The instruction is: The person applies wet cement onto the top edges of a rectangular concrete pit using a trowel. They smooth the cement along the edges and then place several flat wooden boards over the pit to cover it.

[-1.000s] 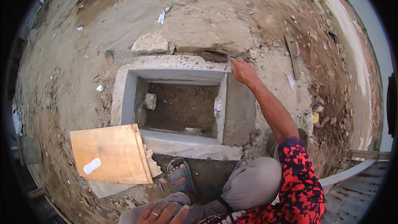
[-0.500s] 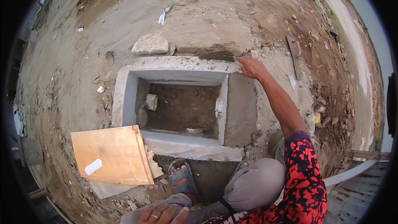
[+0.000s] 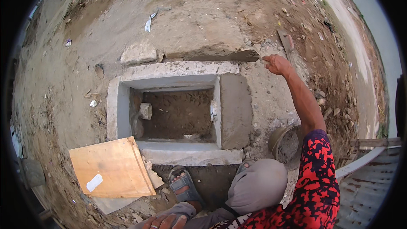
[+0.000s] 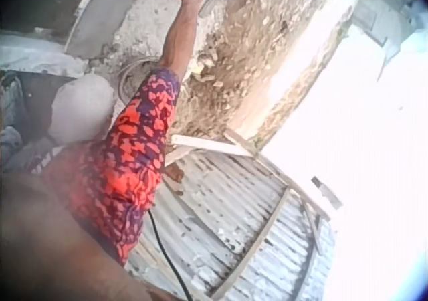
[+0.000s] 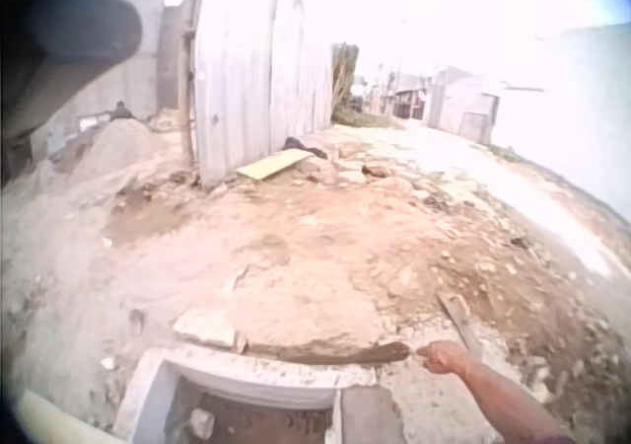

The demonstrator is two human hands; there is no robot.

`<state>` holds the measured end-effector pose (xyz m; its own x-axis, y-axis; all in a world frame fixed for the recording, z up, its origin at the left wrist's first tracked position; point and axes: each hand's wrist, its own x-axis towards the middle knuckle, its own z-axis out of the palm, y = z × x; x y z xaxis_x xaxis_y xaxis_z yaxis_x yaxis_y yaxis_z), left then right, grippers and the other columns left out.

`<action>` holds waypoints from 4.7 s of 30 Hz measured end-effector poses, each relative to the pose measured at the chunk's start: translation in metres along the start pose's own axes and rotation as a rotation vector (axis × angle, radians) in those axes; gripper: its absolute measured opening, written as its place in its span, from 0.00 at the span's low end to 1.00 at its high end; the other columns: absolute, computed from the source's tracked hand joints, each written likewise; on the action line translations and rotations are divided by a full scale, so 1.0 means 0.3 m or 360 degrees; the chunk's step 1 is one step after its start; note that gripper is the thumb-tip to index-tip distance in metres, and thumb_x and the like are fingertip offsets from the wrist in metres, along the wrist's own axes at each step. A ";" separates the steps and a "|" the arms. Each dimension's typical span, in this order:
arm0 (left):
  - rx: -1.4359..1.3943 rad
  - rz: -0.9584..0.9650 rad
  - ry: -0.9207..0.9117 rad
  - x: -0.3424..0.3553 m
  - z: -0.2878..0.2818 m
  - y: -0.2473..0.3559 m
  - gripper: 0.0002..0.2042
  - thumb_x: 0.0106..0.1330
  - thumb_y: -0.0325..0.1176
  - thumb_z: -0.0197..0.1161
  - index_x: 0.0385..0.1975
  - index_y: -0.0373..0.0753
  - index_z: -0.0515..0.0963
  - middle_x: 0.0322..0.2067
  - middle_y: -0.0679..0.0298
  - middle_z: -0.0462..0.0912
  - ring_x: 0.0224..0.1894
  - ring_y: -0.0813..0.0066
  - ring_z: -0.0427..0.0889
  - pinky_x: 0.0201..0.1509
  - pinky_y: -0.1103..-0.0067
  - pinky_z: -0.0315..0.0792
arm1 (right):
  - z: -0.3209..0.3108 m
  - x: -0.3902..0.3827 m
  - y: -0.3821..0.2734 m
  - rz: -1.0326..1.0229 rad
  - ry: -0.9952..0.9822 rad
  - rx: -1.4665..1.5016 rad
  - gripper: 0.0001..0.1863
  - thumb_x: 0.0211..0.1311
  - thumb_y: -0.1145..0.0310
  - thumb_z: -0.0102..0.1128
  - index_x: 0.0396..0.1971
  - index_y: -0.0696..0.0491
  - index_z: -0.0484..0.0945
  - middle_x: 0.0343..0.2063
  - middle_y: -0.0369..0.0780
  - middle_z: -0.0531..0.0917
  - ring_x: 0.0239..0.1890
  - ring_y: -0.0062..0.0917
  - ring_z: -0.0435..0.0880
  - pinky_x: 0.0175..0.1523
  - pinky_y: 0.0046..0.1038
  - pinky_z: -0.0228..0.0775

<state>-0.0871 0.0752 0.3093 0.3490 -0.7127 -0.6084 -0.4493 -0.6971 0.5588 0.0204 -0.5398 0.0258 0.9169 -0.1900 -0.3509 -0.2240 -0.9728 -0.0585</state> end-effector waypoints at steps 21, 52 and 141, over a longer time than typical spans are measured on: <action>0.0153 -0.0013 0.0187 -0.022 0.003 -0.047 0.27 0.61 0.40 0.64 0.59 0.39 0.69 0.54 0.53 0.74 0.54 0.53 0.73 0.59 0.60 0.66 | 0.192 -0.207 -0.364 0.0761 -0.0023 0.2205 0.19 0.70 0.54 0.46 0.51 0.53 0.67 0.30 0.41 0.75 0.18 0.23 0.73 0.21 0.28 0.69; 0.0335 0.0192 0.0202 -0.023 0.017 -0.015 0.26 0.62 0.41 0.62 0.59 0.38 0.69 0.54 0.52 0.73 0.55 0.53 0.73 0.61 0.60 0.65 | 0.183 0.112 -0.791 -0.0093 0.0152 0.1171 0.18 0.66 0.60 0.48 0.47 0.59 0.71 0.32 0.51 0.81 0.26 0.42 0.84 0.35 0.42 0.75; -0.1236 0.0632 -0.0043 1.336 0.871 0.353 0.22 0.69 0.33 0.54 0.62 0.37 0.66 0.57 0.44 0.73 0.60 0.48 0.72 0.64 0.67 0.64 | 0.331 -1.659 -0.203 0.1123 -0.0278 0.0271 0.26 0.62 0.66 0.51 0.60 0.57 0.65 0.30 0.57 0.80 0.32 0.53 0.81 0.38 0.50 0.74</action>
<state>-0.2098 -0.2639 -0.0226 0.2616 -0.9190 -0.2950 0.1574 -0.2610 0.9524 -0.4551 -0.3730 0.1113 0.4739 -0.7241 -0.5011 -0.8008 -0.5910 0.0966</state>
